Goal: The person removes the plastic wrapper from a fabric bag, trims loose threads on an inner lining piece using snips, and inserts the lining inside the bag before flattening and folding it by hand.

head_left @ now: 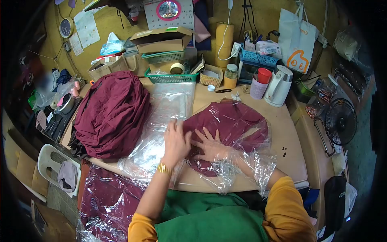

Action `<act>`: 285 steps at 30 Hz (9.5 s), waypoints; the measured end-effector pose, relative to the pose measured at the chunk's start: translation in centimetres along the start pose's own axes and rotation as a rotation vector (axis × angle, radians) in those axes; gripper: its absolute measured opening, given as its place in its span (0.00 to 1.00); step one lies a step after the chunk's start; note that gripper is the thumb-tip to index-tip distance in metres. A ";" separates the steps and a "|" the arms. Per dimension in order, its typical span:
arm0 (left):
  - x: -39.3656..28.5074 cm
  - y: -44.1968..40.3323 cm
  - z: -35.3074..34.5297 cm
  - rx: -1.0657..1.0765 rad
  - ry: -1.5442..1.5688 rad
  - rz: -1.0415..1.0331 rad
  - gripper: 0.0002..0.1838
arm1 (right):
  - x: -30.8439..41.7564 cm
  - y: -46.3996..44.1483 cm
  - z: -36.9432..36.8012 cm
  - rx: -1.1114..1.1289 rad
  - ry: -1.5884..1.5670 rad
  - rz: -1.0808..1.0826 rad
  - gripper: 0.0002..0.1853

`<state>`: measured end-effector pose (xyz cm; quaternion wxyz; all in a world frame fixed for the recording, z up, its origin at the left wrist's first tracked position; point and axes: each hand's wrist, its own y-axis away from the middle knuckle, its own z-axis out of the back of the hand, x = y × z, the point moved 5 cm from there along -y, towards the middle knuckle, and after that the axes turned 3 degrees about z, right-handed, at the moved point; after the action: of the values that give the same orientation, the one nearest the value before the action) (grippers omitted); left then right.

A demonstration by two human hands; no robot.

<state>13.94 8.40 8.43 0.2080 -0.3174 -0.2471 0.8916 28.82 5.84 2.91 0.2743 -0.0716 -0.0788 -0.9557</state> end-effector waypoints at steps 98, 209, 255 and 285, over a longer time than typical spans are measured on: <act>0.1 2.8 -4.4 0.472 -0.450 0.042 0.40 | -8.5 -7.3 0.2 -0.294 0.027 0.079 0.41; -6.7 -5.6 8.9 0.102 1.001 -0.063 0.07 | -11.9 15.7 13.1 -0.487 -0.880 -0.371 0.08; -1.3 -12.8 20.2 0.425 0.437 -0.116 0.16 | -12.5 16.4 18.3 -0.756 -1.421 0.679 0.15; -13.4 -0.8 5.5 0.401 0.704 0.040 0.30 | 2.5 11.2 13.7 -1.085 -1.087 0.053 0.04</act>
<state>19.99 0.26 18.76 0.3203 -0.5612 0.0242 0.7628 33.99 -2.22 18.04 0.1463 -0.6577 0.2792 -0.6842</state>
